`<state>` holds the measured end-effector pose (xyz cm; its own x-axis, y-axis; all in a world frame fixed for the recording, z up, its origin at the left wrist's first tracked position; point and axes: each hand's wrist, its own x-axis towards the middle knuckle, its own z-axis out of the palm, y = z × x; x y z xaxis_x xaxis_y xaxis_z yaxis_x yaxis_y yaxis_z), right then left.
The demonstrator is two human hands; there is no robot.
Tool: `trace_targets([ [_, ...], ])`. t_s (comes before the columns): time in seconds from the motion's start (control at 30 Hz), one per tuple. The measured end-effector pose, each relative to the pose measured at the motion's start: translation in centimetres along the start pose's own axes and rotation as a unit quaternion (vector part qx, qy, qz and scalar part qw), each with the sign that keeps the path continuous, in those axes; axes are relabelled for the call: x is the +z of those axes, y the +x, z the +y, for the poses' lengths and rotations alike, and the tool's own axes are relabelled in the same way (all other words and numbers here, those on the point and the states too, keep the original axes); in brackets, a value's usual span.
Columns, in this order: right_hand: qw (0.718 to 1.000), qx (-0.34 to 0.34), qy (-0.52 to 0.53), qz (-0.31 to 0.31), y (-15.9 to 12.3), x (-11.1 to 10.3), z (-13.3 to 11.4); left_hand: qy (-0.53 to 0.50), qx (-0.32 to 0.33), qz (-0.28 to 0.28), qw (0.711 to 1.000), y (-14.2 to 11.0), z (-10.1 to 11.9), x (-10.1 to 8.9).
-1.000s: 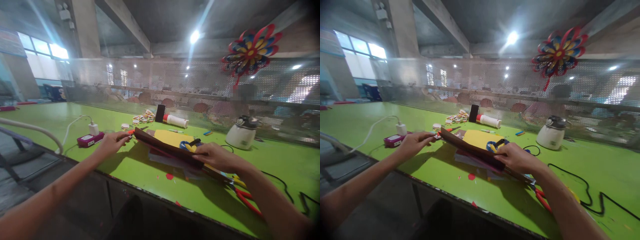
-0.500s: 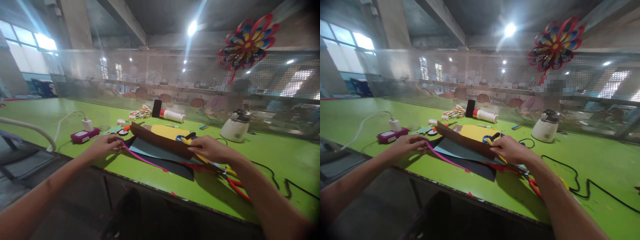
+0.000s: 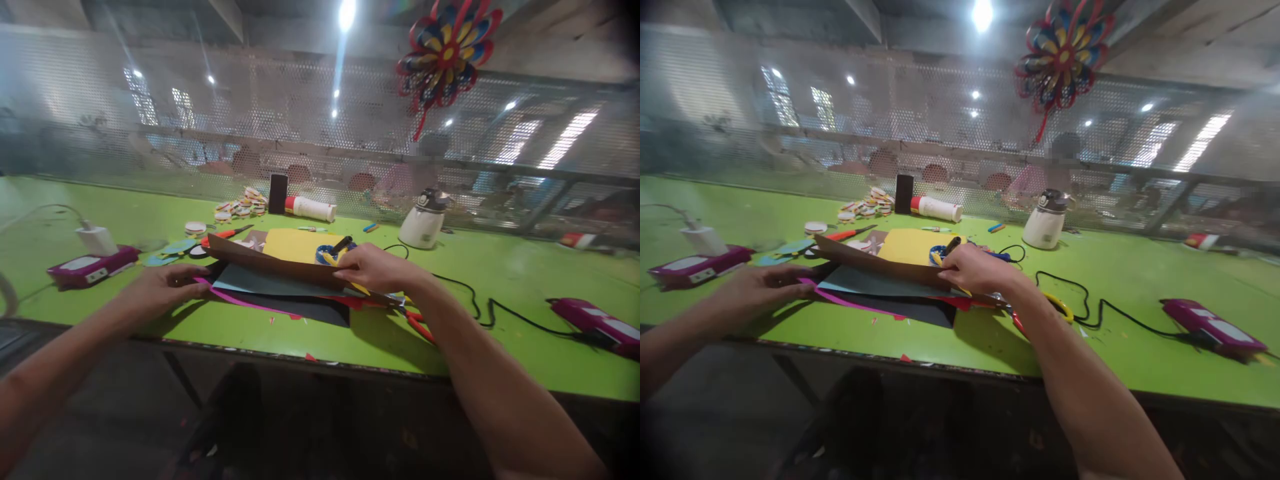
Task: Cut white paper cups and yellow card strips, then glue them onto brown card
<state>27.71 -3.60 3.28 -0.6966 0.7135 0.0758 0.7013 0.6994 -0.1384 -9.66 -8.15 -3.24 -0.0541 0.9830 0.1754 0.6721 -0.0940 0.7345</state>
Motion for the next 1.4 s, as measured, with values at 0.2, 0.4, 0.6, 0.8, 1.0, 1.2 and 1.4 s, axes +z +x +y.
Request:
trace_targets([
  [0.2, 1.000, -0.007, 0.004, 0.018, 0.0, 0.0, -0.1, 0.058, -0.001, -0.008, 0.998, 0.3, -0.1, -0.4],
  [0.4, 0.999, -0.029, 0.013, 0.019, 0.1, 0.2, 0.0, 0.277, 0.126, 0.097, 0.948, -0.4, 0.8, 0.3],
  [0.6, 0.998, -0.051, 0.031, 0.001, 0.1, 0.5, -0.5, 0.235, 0.302, 0.260, 0.887, -1.6, 5.7, 2.4],
  [0.8, 0.996, -0.059, 0.073, -0.012, 0.0, 0.1, -0.7, 0.216, 0.391, 0.048, 0.893, 1.2, 7.6, 5.3],
  [1.0, 0.996, -0.003, 0.078, 0.050, 0.2, 0.0, -0.3, 0.215, 0.341, -0.019, 0.915, 2.5, 6.6, 5.6],
  [1.2, 0.996, 0.001, 0.079, 0.039, 0.8, 0.6, -0.4, 0.237, 0.249, -0.114, 0.932, 5.9, 5.3, 3.0],
  [1.4, 0.996, 0.005, 0.089, 0.008, 1.2, 1.8, -0.9, 0.202, 0.188, -0.153, 0.949, 7.4, 4.0, 0.9],
])
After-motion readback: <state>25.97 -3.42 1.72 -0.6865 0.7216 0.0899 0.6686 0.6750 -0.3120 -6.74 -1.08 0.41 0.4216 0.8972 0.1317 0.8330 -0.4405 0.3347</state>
